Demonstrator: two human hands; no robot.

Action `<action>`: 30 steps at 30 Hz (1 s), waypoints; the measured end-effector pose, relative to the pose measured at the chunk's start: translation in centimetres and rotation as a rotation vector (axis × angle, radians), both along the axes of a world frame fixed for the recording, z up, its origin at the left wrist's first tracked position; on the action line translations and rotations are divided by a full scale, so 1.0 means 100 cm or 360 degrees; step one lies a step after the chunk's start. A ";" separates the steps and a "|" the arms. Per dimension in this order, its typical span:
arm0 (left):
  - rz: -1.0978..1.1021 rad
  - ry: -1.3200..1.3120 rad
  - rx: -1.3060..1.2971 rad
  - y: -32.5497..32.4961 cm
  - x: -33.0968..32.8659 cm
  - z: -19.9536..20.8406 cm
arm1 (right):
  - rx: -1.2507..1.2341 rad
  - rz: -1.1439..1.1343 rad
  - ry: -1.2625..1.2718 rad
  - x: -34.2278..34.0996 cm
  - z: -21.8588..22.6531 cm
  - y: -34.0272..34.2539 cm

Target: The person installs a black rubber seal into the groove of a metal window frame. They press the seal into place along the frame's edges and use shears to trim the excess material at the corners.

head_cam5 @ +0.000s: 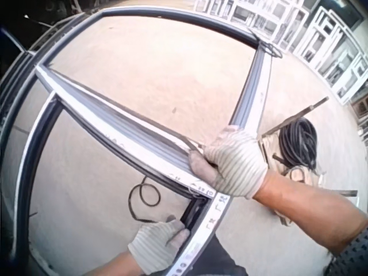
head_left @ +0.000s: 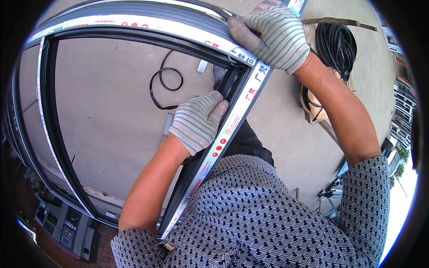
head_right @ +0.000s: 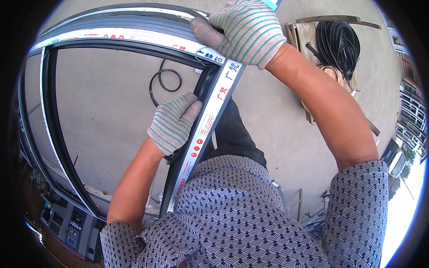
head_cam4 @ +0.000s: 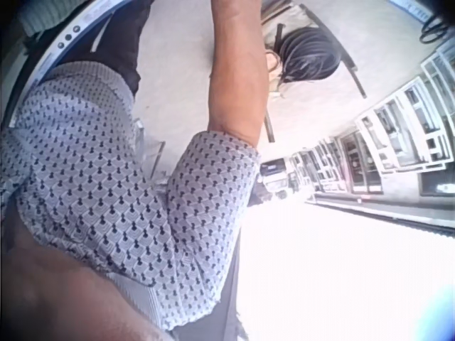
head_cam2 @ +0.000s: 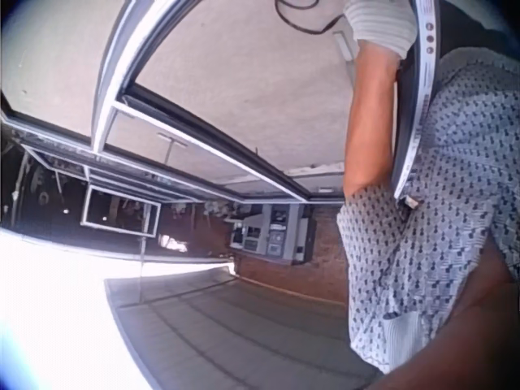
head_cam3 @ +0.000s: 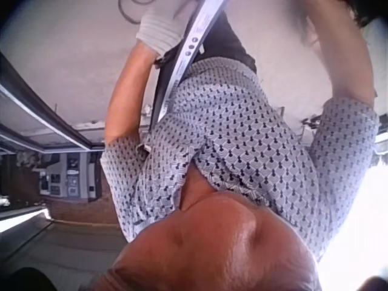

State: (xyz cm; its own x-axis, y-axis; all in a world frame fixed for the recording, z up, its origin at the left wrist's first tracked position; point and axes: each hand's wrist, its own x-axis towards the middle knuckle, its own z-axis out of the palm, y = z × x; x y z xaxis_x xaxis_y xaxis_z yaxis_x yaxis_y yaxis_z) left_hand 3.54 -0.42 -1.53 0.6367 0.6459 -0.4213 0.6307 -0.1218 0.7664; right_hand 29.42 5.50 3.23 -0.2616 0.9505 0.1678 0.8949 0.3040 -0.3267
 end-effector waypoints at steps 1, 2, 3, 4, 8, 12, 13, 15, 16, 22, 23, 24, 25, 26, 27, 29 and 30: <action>-0.0017 -0.0004 0.0008 0.000 0.000 0.001 | -0.0012 -0.0007 0.0014 0.000 0.000 -0.001; -0.0034 -0.0008 0.0016 0.001 0.000 0.004 | -0.0023 -0.0015 0.0028 0.000 0.001 -0.002; -0.0047 -0.0017 0.0028 0.000 0.001 0.006 | -0.0018 -0.0023 0.0048 0.000 0.002 -0.002; -0.0040 -0.0020 0.0017 0.000 0.001 0.006 | -0.0012 -0.0030 0.0067 0.000 0.003 -0.003; -0.0033 -0.0009 -0.0107 0.003 0.002 0.010 | 0.0090 -0.0006 0.0046 0.002 0.000 -0.003; -0.0115 0.0048 -0.0164 0.013 0.003 0.015 | -0.0071 -0.0005 0.0036 0.000 0.004 0.001; -0.0118 0.0039 -0.0120 0.013 0.002 0.014 | -0.0048 -0.0002 0.0043 0.000 0.002 0.001; -0.0119 0.0022 -0.0032 0.011 -0.001 0.008 | -0.0003 0.0008 0.0058 0.002 -0.007 0.002; -0.0120 0.0072 -0.0092 0.013 -0.001 0.008 | 0.0008 0.0037 0.0069 0.004 -0.012 0.003; -0.0171 0.0232 -0.0353 0.026 0.004 0.014 | 0.0027 0.0106 0.0069 0.003 -0.023 0.010; -0.0154 0.0216 -0.0340 0.025 0.004 0.013 | -0.0152 0.0156 -0.0042 0.006 -0.017 0.010; -0.0156 0.0194 -0.0331 0.026 0.005 0.011 | -0.0046 0.0197 -0.0103 0.010 -0.019 0.009; -0.0129 0.0182 -0.0321 0.025 0.005 0.008 | 0.0063 0.0247 -0.0161 0.014 -0.027 0.007; -0.0150 0.0221 -0.0362 0.026 0.007 0.008 | 0.0173 0.0294 -0.0220 0.016 -0.034 0.006; -0.0165 0.0260 -0.0404 0.029 0.009 0.009 | 0.0189 0.0316 -0.0227 0.016 -0.037 0.007; -0.0194 0.0302 -0.0438 0.033 0.014 0.010 | 0.0228 0.0328 -0.0249 0.015 -0.039 0.008; -0.0208 0.0305 -0.0432 0.034 0.016 0.009 | 0.0245 0.0332 -0.0260 0.014 -0.041 0.008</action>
